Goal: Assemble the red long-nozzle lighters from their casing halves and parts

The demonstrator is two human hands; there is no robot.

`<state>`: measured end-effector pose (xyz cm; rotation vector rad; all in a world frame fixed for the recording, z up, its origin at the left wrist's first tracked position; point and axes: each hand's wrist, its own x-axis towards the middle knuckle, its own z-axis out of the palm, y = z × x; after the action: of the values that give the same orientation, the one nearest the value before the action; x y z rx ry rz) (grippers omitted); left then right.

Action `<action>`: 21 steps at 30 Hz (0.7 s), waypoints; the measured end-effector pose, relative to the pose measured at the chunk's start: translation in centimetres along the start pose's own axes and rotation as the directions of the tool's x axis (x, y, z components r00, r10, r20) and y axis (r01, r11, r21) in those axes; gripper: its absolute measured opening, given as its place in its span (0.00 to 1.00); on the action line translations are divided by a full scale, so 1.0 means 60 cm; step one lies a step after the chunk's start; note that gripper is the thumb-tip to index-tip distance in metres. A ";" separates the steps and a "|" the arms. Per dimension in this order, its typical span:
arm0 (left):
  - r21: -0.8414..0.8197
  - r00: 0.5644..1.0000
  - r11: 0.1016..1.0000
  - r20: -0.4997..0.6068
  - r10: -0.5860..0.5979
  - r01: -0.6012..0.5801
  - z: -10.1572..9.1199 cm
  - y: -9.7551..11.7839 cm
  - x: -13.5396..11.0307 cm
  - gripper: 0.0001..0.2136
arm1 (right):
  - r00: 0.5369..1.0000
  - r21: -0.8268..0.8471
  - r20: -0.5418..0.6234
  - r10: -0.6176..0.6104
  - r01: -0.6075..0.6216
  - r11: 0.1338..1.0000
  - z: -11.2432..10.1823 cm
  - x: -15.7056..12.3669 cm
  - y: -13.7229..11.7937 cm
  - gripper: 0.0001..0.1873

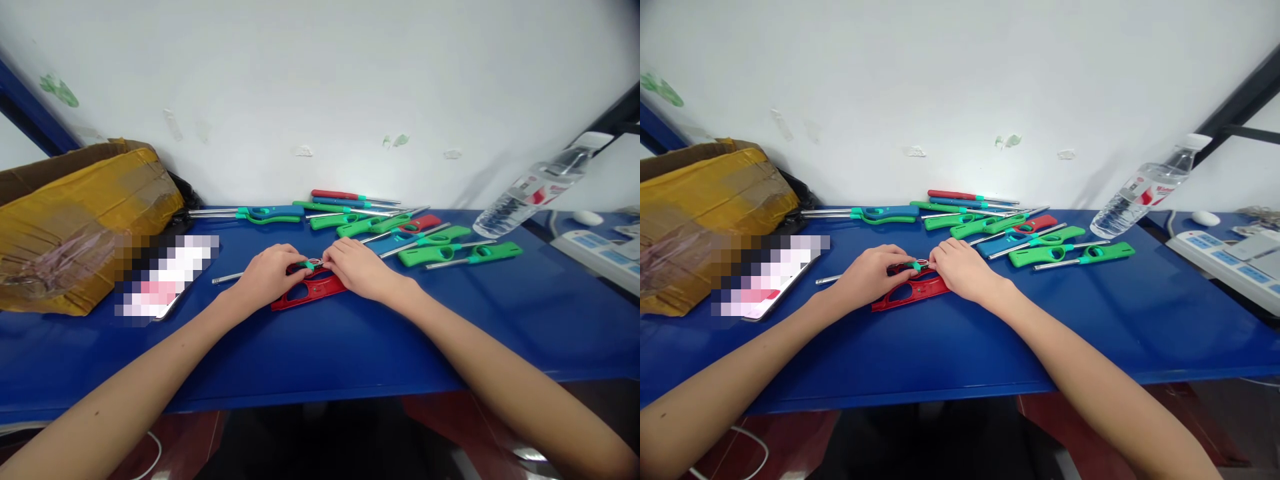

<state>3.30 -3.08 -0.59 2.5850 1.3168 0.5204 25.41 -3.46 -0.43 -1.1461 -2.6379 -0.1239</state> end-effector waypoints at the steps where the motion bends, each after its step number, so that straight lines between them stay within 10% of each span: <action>1: 0.011 1.000 1.000 -0.003 0.002 -0.002 0.001 0.000 0.000 0.12 | 1.000 0.007 -0.005 0.007 -0.007 1.000 0.001 0.000 0.001 0.11; 21: -0.056 0.999 0.998 0.002 -0.042 0.042 -0.002 0.000 0.002 0.12 | 0.999 -0.030 0.025 0.022 -0.021 0.999 -0.002 0.004 -0.008 0.12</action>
<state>3.36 -2.97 -0.46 2.5067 1.3341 0.5407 24.95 -3.63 -0.26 -1.1927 -2.6540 -0.1463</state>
